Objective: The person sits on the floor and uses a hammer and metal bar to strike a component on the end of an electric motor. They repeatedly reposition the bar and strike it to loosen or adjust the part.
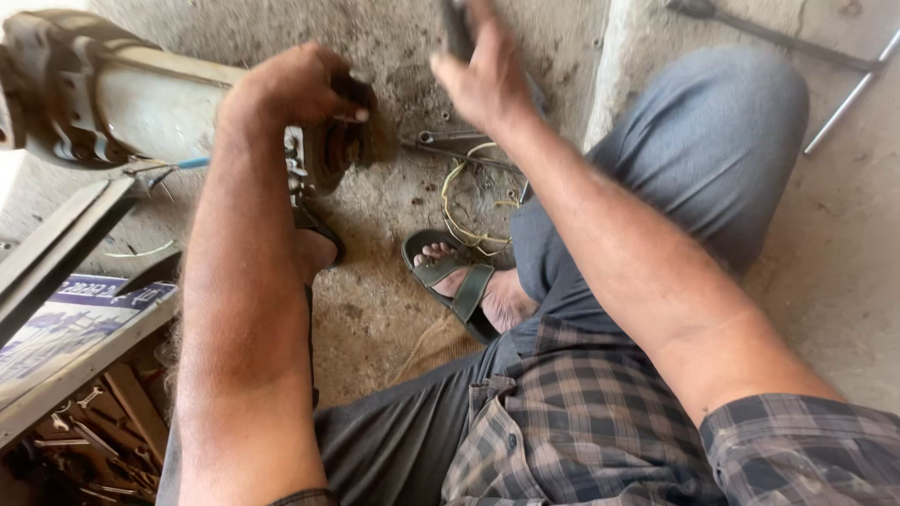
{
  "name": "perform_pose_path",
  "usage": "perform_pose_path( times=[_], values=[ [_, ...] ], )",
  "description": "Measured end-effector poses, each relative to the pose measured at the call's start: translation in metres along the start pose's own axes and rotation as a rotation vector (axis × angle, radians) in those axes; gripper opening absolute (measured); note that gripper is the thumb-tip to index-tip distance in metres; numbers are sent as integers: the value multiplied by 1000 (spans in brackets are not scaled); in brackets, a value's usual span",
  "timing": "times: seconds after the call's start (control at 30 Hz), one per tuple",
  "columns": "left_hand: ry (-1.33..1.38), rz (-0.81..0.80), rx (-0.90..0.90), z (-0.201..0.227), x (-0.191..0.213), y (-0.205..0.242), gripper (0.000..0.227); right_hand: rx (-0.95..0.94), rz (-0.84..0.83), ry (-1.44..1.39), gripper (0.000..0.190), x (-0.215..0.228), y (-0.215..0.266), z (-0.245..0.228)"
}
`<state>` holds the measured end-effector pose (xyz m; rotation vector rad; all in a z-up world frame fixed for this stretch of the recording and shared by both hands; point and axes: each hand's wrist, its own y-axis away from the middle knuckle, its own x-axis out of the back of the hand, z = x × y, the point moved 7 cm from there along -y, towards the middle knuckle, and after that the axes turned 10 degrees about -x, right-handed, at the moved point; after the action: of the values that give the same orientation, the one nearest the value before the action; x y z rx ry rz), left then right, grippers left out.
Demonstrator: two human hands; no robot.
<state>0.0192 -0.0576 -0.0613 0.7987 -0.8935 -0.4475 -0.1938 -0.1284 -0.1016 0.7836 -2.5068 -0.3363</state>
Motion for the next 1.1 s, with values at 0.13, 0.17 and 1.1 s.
perform_pose_path(
  times=[0.13, 0.17, 1.1],
  values=[
    [-32, -68, 43, 5, 10, -6, 37, -88, -215, 482, 25, -13, -18, 4],
    [-45, -72, 9, 11, 7, -9, 39, -114, -388, 772, 32, -21, -12, 17],
    [127, -56, 7, 5, 4, 1, 36, -49, -48, 54, 32, 15, -28, -2]
  ],
)
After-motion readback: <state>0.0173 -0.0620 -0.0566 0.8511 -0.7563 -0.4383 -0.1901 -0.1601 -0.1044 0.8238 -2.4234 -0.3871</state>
